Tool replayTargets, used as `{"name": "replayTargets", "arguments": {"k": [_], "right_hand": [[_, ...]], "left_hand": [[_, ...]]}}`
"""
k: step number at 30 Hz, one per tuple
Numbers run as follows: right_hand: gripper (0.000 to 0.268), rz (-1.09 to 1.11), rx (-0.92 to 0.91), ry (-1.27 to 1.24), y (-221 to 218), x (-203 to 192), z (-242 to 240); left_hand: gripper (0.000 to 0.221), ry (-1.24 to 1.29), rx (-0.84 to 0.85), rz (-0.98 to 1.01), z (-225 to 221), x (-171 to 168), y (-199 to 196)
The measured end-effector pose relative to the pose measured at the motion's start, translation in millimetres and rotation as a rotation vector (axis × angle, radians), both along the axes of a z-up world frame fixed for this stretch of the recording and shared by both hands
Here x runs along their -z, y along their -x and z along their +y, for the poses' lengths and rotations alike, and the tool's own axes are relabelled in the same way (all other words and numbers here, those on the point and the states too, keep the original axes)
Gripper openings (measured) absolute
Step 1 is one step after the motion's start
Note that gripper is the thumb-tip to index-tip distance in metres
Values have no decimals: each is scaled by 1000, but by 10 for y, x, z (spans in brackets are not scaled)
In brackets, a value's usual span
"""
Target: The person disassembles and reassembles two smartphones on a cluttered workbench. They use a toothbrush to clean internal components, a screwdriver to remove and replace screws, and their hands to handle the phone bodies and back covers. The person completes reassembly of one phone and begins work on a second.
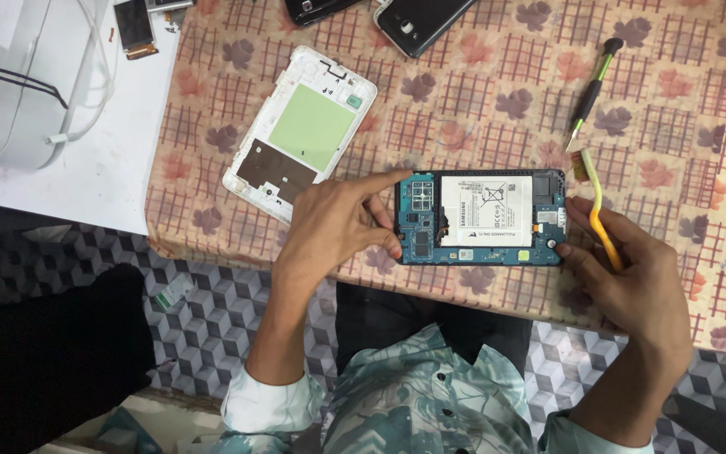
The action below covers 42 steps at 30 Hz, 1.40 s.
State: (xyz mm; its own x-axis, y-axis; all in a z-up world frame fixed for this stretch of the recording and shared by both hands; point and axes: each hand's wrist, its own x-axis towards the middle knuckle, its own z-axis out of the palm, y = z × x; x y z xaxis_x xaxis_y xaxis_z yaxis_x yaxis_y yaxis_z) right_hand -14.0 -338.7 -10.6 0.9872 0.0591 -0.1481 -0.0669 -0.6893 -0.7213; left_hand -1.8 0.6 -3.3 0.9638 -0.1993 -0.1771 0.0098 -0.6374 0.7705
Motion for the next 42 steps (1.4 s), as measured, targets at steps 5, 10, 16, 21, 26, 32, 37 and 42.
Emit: {"name": "replayTargets", "arguments": {"k": [5,10,16,21,26,32,37,42], "right_hand": [[55,2,29,-11,10,5,15],[54,46,75,-45,10,-7,34],[53,42,68,-73,10,-9,42],[56,104,110,-74,21,16,6],[42,-16,65,15,-55,-107,-53],[34,-500,122,450,-284,-310,-16],[32,-551,-29,565,-561,-356,161],[38,8,10,441,-1364,-150,324]], "left_hand": [[82,-6,-4,6,0,12,2],[83,-11,1,13,-1,-5,13],[94,16,75,18,44,-50,42],[98,-23,39,19,-12,-55,57],[103,1,13,-83,-72,-61,97],[99,23,-30,-206,-111,-28,189],[100,38,-45,-227,-86,37,225],[101,37,-63,-248,-92,64,248]]}}
